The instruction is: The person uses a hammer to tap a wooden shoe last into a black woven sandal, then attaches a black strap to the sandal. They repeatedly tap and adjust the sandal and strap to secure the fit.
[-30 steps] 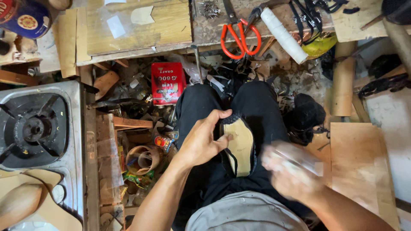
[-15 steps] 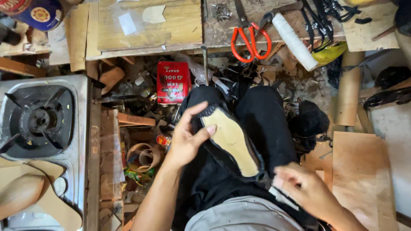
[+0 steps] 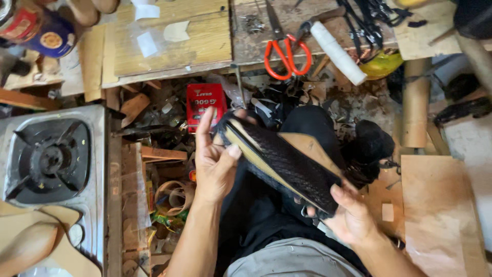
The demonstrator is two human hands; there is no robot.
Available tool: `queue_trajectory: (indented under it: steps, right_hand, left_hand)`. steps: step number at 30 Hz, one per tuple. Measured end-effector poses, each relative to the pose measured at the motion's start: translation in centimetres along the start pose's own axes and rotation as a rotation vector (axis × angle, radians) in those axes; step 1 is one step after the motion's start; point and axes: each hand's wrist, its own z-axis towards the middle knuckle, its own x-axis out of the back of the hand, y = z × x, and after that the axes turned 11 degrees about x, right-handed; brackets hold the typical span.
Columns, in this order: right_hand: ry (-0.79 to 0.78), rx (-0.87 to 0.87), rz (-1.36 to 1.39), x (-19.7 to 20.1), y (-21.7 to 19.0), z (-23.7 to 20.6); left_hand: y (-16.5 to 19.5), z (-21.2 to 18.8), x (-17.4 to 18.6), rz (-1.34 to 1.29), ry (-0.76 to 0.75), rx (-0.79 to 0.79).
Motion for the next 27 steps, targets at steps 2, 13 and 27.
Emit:
queue_trajectory:
  steps: [2, 13, 27]
  right_hand:
    - [0.090, 0.231, -0.267, -1.1, -0.9, 0.3]
    - [-0.253, 0.729, -1.430, -8.2, -3.1, 2.8]
    - [-0.203, 0.964, -1.327, -6.4, -0.8, 2.7]
  left_hand:
    - [-1.5, 0.0, -0.1, 0.105, 0.292, 0.033]
    - [-8.5, -0.9, 1.2, -0.276, 0.336, 0.295]
    - [-8.5, -1.1, 1.7, -0.293, 0.328, 0.315]
